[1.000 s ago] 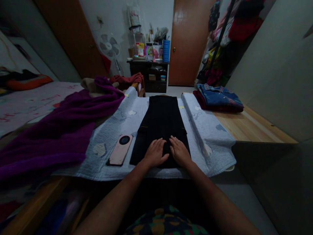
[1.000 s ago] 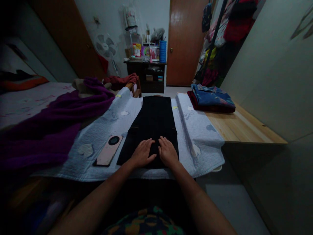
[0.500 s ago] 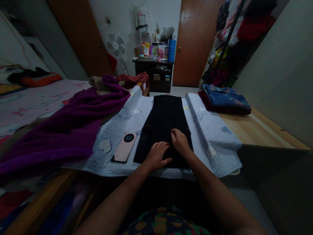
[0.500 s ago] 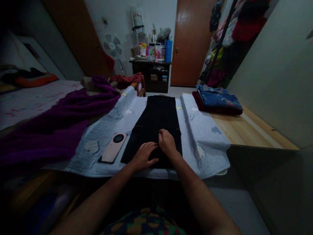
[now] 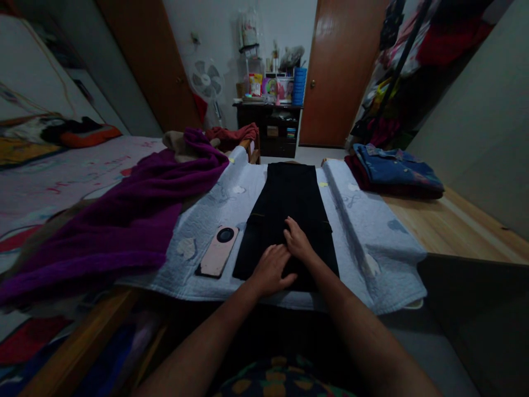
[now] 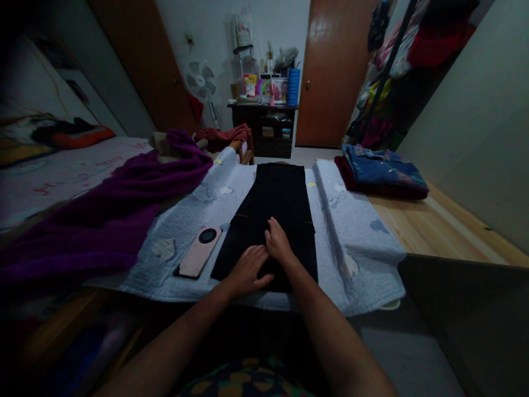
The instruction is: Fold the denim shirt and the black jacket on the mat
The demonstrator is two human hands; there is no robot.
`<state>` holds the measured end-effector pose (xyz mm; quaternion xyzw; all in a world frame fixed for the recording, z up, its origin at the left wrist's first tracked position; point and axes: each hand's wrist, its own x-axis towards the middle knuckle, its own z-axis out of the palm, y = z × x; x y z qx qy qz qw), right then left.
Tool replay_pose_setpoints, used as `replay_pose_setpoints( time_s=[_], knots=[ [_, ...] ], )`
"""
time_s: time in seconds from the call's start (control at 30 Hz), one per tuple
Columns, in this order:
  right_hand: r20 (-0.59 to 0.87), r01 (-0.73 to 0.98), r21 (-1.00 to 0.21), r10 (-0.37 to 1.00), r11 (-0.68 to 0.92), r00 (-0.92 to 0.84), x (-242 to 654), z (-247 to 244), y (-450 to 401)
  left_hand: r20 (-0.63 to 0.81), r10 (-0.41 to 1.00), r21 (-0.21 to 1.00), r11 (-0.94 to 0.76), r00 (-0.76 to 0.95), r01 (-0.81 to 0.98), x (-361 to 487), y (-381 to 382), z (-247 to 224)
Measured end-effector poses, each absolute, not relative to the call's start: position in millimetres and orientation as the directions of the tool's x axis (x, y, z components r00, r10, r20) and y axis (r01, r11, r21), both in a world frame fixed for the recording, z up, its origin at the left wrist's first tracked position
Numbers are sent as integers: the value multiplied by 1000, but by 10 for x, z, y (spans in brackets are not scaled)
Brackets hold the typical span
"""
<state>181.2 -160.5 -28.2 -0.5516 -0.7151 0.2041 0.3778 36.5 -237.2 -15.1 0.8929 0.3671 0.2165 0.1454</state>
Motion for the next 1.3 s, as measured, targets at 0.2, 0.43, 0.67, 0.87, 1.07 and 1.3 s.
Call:
replay_pose_setpoints(
  time_s=[0.2,0.43,0.67,0.87,1.07,1.3],
  knots=[
    [168,848,-481,972,225,-163,1877,-396,-1597,318,733,388,-680,601,623,364,-2416,-233],
    [94,986,-158,995,52,-38,2150,-350,-1570,318,741,393,-671,591,629,307,-2442,-268],
    [53,991,-124,997,-56,62,2308,-253,-1556,307,750,411,-659,585,630,274,-2448,-262],
    [173,950,-280,981,137,-90,1946,-130,-1678,351,740,384,-673,574,632,298,-2441,-301],
    [147,863,-430,964,264,-222,1778,-303,-1837,391,717,348,-695,577,629,284,-2455,-328],
    [58,917,-315,970,244,-238,1866,-245,-1839,367,749,317,-658,552,683,254,-2512,-331]
  ],
)
